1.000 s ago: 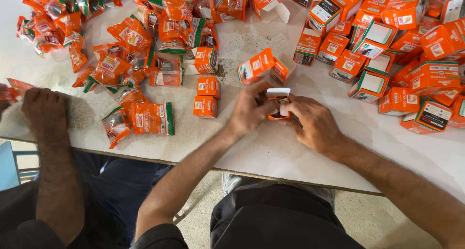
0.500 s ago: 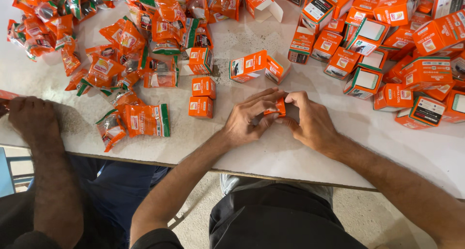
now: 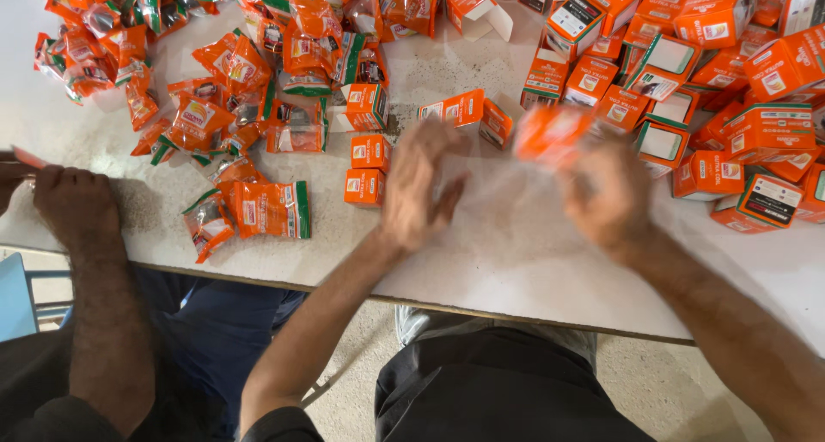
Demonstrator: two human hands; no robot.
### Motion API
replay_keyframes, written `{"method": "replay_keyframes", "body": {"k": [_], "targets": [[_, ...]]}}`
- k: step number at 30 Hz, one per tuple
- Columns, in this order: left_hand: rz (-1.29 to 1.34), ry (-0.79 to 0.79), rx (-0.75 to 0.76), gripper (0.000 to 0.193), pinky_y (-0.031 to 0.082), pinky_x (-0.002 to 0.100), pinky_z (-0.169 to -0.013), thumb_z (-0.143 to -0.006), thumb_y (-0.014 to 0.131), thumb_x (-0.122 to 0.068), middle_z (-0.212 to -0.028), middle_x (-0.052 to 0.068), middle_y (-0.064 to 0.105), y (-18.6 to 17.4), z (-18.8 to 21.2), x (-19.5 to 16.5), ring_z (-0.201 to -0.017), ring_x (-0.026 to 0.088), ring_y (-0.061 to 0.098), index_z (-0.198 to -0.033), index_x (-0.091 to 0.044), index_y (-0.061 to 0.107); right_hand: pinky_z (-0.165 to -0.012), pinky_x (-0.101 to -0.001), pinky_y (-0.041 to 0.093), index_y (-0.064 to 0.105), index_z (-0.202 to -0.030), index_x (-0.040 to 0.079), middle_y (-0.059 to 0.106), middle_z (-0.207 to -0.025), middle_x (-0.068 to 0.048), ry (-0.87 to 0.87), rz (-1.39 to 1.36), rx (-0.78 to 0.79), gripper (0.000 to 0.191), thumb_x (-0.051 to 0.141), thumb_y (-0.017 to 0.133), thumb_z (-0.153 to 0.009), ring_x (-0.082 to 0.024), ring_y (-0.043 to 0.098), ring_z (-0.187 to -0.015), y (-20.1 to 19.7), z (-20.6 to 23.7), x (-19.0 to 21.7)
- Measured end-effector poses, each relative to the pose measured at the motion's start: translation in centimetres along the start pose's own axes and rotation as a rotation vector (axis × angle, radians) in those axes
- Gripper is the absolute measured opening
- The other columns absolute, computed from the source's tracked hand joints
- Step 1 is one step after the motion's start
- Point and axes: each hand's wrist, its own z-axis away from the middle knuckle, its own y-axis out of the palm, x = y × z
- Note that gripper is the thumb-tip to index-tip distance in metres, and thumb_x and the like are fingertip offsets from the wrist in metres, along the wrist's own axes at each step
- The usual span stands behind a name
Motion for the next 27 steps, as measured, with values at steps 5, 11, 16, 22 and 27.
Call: {"method": "replay_keyframes", "body": {"k": [5,11,16,22,27], "targets": [[-0.25,-0.18,-0.01,0.071,0.038,0.057,-0.112,-0.087,0.079,-0.02,-0.139,0.025,0.059,0.4,-3.9,2.1,-0.132,0.045,0.052,-0.143,0.003,0.043,-0.115,-0.0512,0.04,0.045,-0.141,0.002,0.04,-0.146,-0.03,-0.072,0.186,-0.074,0.059,0.018,0.078,-0.095,-0.043,0.044,-0.137,-0.6,-0.8,0.4],[0.538,-0.4,0.109,0.05,0.051,0.046,-0.114,-0.097,0.076,-0.022,-0.131,0.015,0.068,-0.3,-2.4,-1.4,-0.128,0.033,0.065,-0.138,-0.003,0.055,-0.121,-0.0431,0.038,0.021,-0.16,0.002,0.039,-0.156,-0.018,0.456,-0.974,0.366,0.091,0.028,0.079,-0.094,-0.026,0.044,-0.145,3.7,2.1,1.8],[-0.165,-0.049,-0.02,0.061,0.038,0.056,-0.118,-0.086,0.081,-0.04,-0.143,0.018,0.053,-2.2,0.8,-2.8,-0.139,0.042,0.047,-0.132,-0.01,0.055,-0.105,-0.0395,0.046,0.036,-0.152,0.003,0.059,-0.132,-0.016,0.707,-0.854,0.498,0.085,0.027,0.081,-0.085,-0.023,0.054,-0.125,4.2,3.2,1.0],[-0.505,-0.223,0.082,0.065,0.046,0.056,-0.101,-0.084,0.073,-0.037,-0.147,0.026,0.051,-5.9,1.5,2.8,-0.122,0.046,0.056,-0.138,-0.004,0.061,-0.11,-0.0427,0.045,0.04,-0.146,0.0,0.058,-0.139,-0.02,0.297,-0.351,0.377,0.076,0.025,0.081,-0.087,-0.032,0.056,-0.131,5.0,2.2,1.3],[-0.158,-0.341,0.019,0.045,0.059,0.047,-0.083,-0.086,0.07,-0.013,-0.135,0.019,0.066,-4.3,-1.7,2.1,-0.106,0.041,0.072,-0.13,-0.008,0.064,-0.107,-0.0464,0.044,0.044,-0.141,0.0,0.057,-0.134,-0.022,0.338,-0.196,0.331,0.075,0.026,0.084,-0.083,-0.039,0.055,-0.125,4.7,2.1,0.9]]}}
